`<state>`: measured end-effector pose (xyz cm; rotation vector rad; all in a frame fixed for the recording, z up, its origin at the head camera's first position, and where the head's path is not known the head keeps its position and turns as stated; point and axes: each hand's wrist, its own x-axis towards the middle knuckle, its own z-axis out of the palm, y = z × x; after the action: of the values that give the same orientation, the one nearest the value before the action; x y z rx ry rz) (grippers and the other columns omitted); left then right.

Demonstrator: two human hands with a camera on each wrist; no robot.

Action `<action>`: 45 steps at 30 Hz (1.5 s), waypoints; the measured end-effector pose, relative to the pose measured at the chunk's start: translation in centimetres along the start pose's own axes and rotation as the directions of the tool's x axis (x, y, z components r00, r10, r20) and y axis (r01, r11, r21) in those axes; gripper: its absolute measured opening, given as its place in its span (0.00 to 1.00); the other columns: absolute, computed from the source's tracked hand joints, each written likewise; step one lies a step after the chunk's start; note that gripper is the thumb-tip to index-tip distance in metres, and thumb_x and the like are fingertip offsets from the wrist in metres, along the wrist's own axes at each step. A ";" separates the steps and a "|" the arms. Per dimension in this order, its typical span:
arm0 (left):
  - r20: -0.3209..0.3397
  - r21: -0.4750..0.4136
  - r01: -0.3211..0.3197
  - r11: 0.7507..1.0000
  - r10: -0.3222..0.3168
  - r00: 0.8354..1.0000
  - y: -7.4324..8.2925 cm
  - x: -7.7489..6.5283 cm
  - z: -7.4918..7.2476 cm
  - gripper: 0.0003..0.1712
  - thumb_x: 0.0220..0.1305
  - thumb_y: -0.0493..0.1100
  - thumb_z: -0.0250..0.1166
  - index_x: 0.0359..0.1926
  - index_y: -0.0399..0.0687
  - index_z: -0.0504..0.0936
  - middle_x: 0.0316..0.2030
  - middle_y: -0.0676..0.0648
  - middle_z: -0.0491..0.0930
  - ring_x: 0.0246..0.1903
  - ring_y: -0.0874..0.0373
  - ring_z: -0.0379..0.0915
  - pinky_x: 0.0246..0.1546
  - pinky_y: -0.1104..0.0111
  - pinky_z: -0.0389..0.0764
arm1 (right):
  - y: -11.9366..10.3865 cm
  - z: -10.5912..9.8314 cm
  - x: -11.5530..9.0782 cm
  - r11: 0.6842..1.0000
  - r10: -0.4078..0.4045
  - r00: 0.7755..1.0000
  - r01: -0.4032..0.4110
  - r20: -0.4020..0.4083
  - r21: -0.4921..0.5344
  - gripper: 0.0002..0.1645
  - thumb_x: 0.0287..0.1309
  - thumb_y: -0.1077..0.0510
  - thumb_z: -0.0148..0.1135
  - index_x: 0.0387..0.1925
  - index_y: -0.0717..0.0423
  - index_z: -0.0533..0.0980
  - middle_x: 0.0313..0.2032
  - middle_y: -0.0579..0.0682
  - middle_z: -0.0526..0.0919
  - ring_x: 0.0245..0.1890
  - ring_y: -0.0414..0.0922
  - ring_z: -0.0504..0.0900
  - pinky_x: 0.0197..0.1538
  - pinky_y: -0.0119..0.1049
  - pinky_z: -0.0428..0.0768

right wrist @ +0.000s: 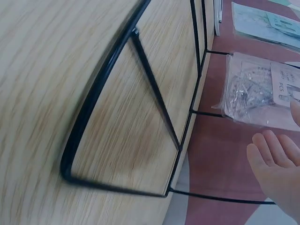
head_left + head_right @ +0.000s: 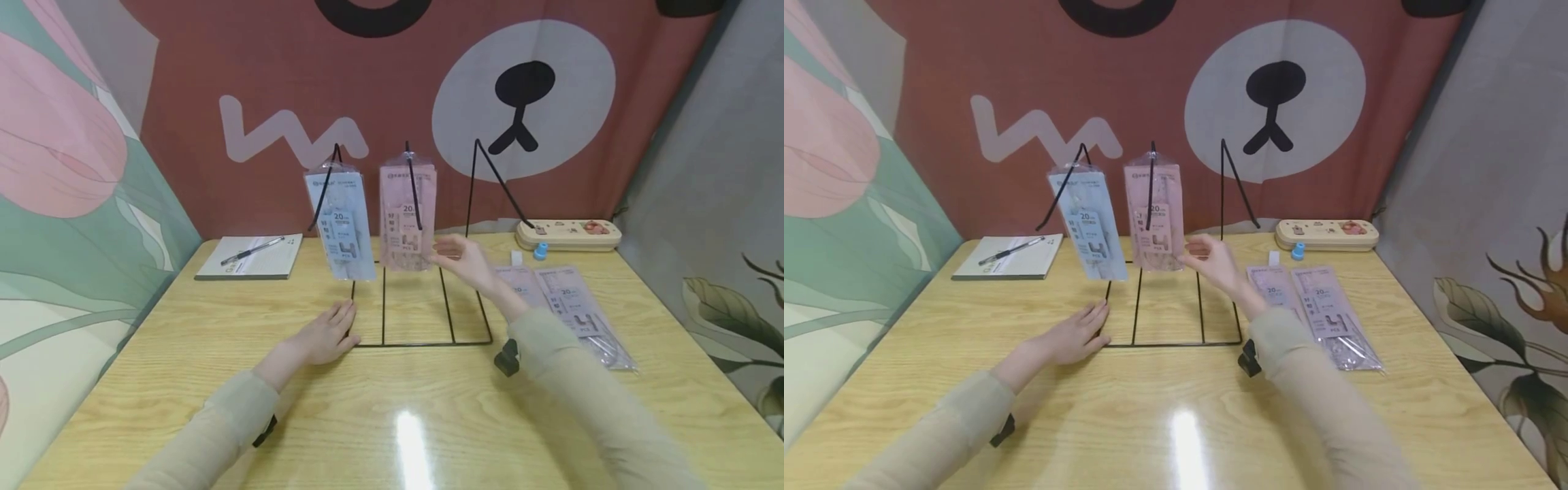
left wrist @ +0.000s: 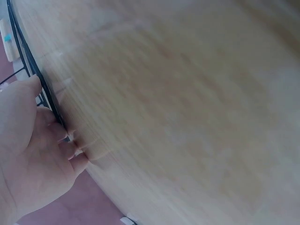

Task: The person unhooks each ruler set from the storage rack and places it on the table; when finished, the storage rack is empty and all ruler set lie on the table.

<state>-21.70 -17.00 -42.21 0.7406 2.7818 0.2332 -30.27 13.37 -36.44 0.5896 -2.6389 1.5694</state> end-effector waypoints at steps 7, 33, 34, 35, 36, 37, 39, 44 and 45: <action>-0.004 -0.007 0.002 1.000 -0.002 1.000 0.1 -0.1 -0.1 0.39 0.74 0.54 0.42 0.71 0.31 0.45 0.73 0.34 0.42 0.72 0.38 0.38 0.72 0.49 0.47 | -0.2 1.4 0.9 0.999 0.040 0.999 -0.039 -0.033 0.035 0.26 0.57 0.55 0.65 0.54 0.64 0.72 0.51 0.62 0.79 0.52 0.56 0.78 0.58 0.48 0.76; -0.019 0.002 -0.017 1.000 0.017 1.000 0.3 -0.3 -0.2 0.38 0.74 0.52 0.43 0.71 0.29 0.45 0.72 0.32 0.43 0.71 0.35 0.39 0.72 0.48 0.47 | -1.8 2.4 -0.7 0.982 0.105 0.992 -0.115 0.073 0.152 0.19 0.60 0.63 0.59 0.52 0.67 0.75 0.47 0.65 0.81 0.43 0.55 0.84 0.52 0.44 0.81; -0.019 0.006 -0.018 1.000 0.018 1.000 0.3 -0.3 -0.2 0.38 0.74 0.52 0.43 0.71 0.29 0.45 0.72 0.32 0.43 0.71 0.35 0.39 0.72 0.49 0.47 | -2.0 2.4 -1.1 0.982 0.112 0.990 -0.124 0.086 0.142 0.19 0.60 0.62 0.59 0.52 0.67 0.75 0.47 0.64 0.82 0.42 0.54 0.85 0.53 0.45 0.80; -0.020 0.008 -0.020 1.000 0.020 1.000 0.3 -0.3 -0.2 0.38 0.74 0.52 0.42 0.71 0.29 0.45 0.72 0.32 0.43 0.71 0.35 0.39 0.72 0.48 0.47 | -2.3 2.3 -1.6 0.983 0.114 0.989 -0.127 0.099 0.133 0.19 0.60 0.61 0.60 0.51 0.67 0.75 0.46 0.64 0.82 0.41 0.53 0.85 0.55 0.46 0.79; -0.018 0.003 -0.020 1.000 0.021 1.000 0.3 -0.3 -0.2 0.38 0.74 0.52 0.43 0.71 0.28 0.45 0.72 0.32 0.43 0.71 0.35 0.39 0.72 0.48 0.47 | -2.5 2.2 -2.2 0.983 0.118 0.987 -0.132 0.113 0.128 0.19 0.59 0.61 0.60 0.51 0.66 0.76 0.46 0.63 0.82 0.41 0.53 0.86 0.55 0.47 0.78; -0.016 0.003 -0.021 1.000 0.021 1.000 0.4 -0.4 -0.2 0.38 0.74 0.52 0.43 0.71 0.28 0.45 0.72 0.32 0.42 0.71 0.35 0.39 0.72 0.48 0.47 | -2.7 2.2 -2.7 0.982 0.127 0.984 -0.142 0.124 0.121 0.19 0.59 0.61 0.61 0.51 0.65 0.76 0.46 0.63 0.83 0.40 0.52 0.86 0.55 0.47 0.79; -0.013 -0.006 -0.021 1.000 0.021 1.000 0.4 -0.4 -0.2 0.38 0.74 0.52 0.43 0.71 0.28 0.45 0.72 0.32 0.42 0.71 0.35 0.38 0.72 0.48 0.46 | -3.1 2.0 -3.9 0.983 0.133 0.980 -0.150 0.147 0.108 0.19 0.59 0.61 0.61 0.51 0.65 0.76 0.46 0.62 0.83 0.40 0.51 0.86 0.55 0.46 0.79; -0.011 -0.012 -0.011 1.000 0.011 1.000 0.3 -0.3 -0.2 0.38 0.73 0.52 0.43 0.71 0.29 0.45 0.72 0.32 0.42 0.71 0.35 0.38 0.72 0.49 0.46 | -3.8 1.7 -6.8 0.985 0.127 0.974 -0.147 0.186 0.093 0.18 0.58 0.61 0.61 0.49 0.64 0.77 0.45 0.61 0.84 0.39 0.50 0.86 0.50 0.44 0.82; -0.010 -0.011 -0.006 1.000 0.006 1.000 0.3 -0.2 -0.2 0.38 0.73 0.52 0.43 0.71 0.30 0.44 0.72 0.33 0.41 0.72 0.36 0.37 0.72 0.49 0.46 | -3.8 1.6 -7.3 0.986 0.123 0.973 -0.142 0.194 0.086 0.17 0.58 0.61 0.61 0.49 0.64 0.77 0.45 0.61 0.84 0.39 0.50 0.86 0.50 0.44 0.82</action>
<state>-21.44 -16.88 -41.92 0.7466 2.7857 0.2536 -21.91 12.62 -35.50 0.6065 -2.8028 1.7746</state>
